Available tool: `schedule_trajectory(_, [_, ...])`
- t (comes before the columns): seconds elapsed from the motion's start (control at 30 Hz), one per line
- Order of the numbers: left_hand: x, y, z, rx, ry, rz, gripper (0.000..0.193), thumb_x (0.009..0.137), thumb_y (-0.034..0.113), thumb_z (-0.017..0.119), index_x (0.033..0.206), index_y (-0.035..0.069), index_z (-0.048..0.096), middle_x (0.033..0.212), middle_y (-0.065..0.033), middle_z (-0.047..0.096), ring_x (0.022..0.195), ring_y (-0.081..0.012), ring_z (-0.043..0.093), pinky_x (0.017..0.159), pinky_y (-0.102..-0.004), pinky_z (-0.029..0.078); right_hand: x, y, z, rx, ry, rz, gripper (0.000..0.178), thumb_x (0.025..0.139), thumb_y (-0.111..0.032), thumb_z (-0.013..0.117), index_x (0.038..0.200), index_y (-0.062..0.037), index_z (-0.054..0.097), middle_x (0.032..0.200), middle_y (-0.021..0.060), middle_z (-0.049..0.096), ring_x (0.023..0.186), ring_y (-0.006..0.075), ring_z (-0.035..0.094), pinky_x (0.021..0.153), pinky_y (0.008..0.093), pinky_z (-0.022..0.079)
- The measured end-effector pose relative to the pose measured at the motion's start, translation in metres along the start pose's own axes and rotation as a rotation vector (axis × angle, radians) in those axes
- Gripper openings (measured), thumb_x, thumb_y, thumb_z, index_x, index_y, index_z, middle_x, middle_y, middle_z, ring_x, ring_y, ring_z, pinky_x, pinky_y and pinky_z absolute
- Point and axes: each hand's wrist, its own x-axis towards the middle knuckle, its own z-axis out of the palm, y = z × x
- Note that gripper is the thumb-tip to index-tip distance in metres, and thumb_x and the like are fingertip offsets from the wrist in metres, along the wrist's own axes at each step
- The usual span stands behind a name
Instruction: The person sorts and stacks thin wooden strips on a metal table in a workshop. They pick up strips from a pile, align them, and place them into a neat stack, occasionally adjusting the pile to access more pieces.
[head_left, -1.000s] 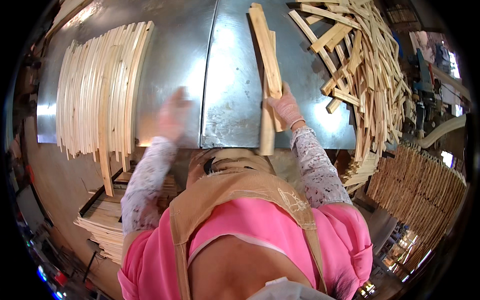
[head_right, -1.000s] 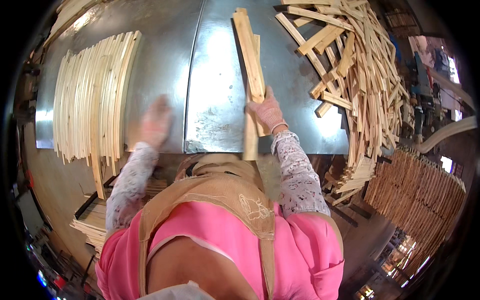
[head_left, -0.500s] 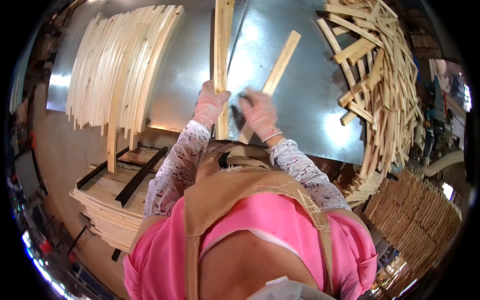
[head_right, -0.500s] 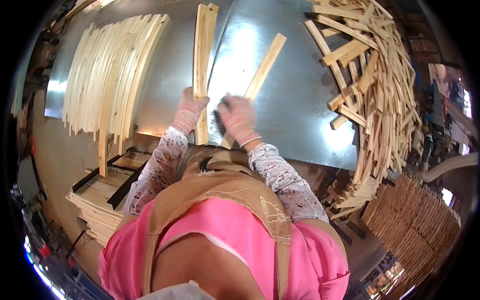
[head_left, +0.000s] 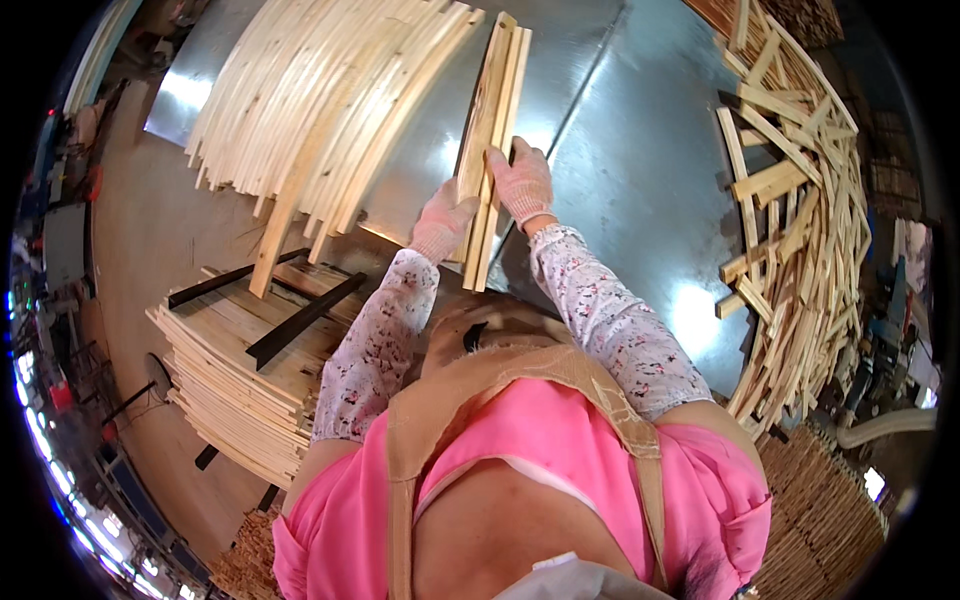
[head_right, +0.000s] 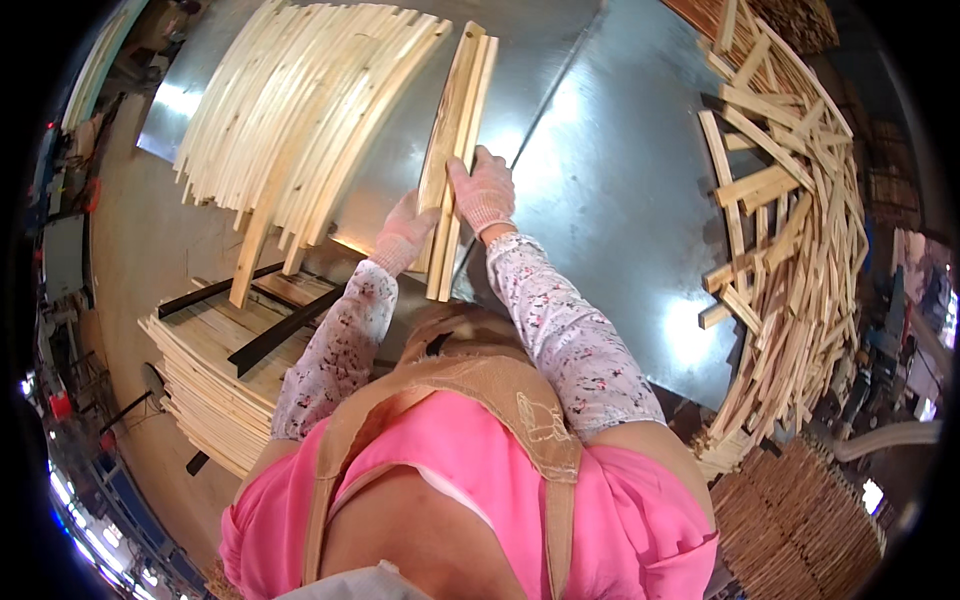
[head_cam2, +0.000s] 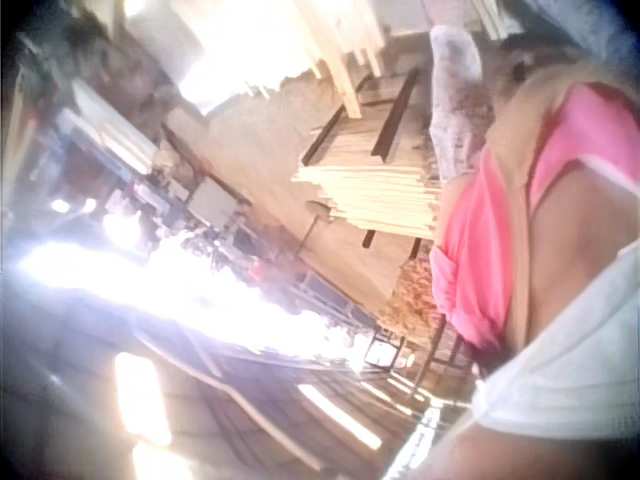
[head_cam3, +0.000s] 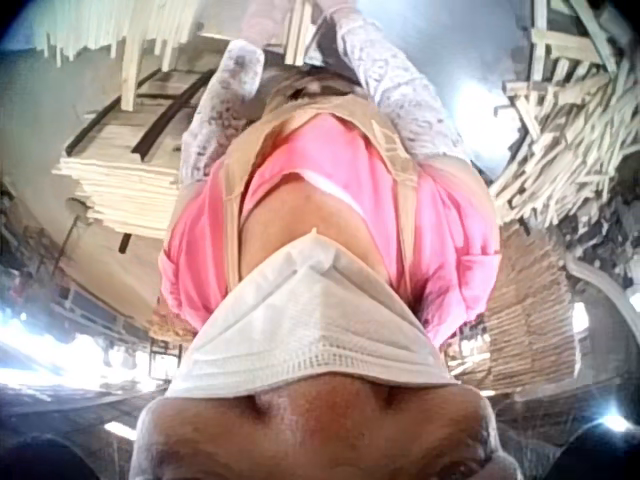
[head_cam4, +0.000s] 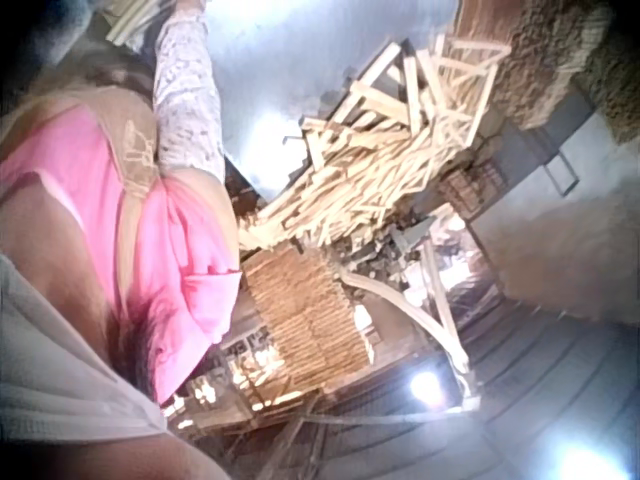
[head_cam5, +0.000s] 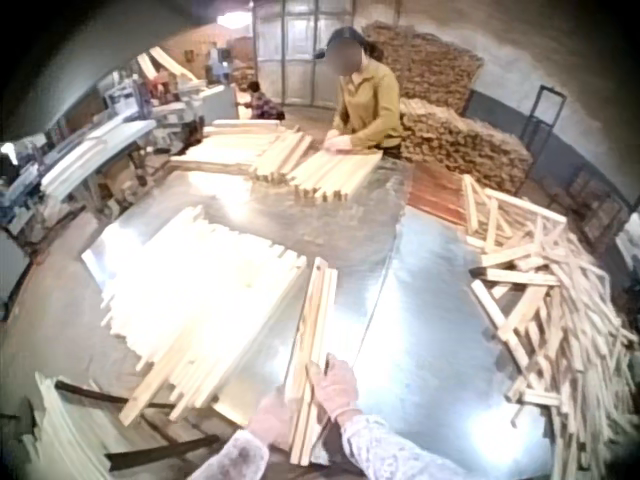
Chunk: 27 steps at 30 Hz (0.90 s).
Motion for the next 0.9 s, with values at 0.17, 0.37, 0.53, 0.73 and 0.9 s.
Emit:
schedule_trajectory(0.17, [-0.016,-0.014,-0.055,-0.691,-0.029,-0.109,0.056,0.101,0.017,0.071,0.152,-0.001,0.053,0.129,-0.0091,0.070,0.109,-0.0190,0.068,0.095,-0.0321,0.056,0.018,-0.033,0.011,-0.086,-0.122,0.025,0.068,0.093,-0.050,0.071,0.137,-0.0019,0.056,0.132,0.0324,0.063,0.125,0.0486,0.064,0.108,0.0508,0.052])
schedule_trajectory(0.37, [-0.033,-0.006,-0.121,-0.661,-0.141,0.060,0.053,0.106,0.032,0.069,0.146,0.001,0.056,0.116,-0.0082,0.072,0.098,-0.0162,0.067,0.086,-0.0308,0.056,0.061,-0.060,0.113,0.020,-0.210,-0.464,0.080,0.097,-0.055,0.066,0.147,0.0055,0.046,0.134,0.0339,0.065,0.126,0.0472,0.065,0.107,0.0507,0.053])
schedule_trajectory(0.53, [-0.046,0.021,-0.125,-0.708,-0.025,-0.111,0.047,0.110,0.038,0.062,0.137,0.000,0.060,0.106,-0.0110,0.075,0.089,-0.0181,0.070,0.083,-0.0326,0.058,0.058,-0.071,0.074,0.425,-0.551,-0.077,0.069,0.098,-0.052,0.065,0.135,0.0060,0.055,0.116,0.0263,0.074,0.107,0.0405,0.072,0.097,0.0470,0.056])
schedule_trajectory(0.73, [-0.017,0.010,-0.073,-0.483,-0.267,-0.108,0.055,0.111,0.043,0.059,0.147,0.003,0.055,0.116,-0.0142,0.074,0.102,-0.0237,0.071,0.096,-0.0361,0.057,0.050,-0.026,0.034,0.914,-0.520,-0.100,0.053,0.099,-0.034,0.064,0.137,0.0029,0.064,0.109,0.0164,0.078,0.093,0.0290,0.072,0.090,0.0398,0.057])
schedule_trajectory(0.9, [-0.003,0.073,-0.092,1.213,0.439,0.694,0.059,0.102,0.046,0.066,0.153,0.018,0.056,0.153,-0.0121,0.057,0.136,-0.0349,0.058,0.119,-0.0584,0.039,0.048,-0.035,-0.037,0.224,-0.568,-0.428,0.058,0.095,-0.029,0.067,0.149,-0.0076,0.062,0.129,0.0182,0.076,0.118,0.0283,0.072,0.107,0.0378,0.053])
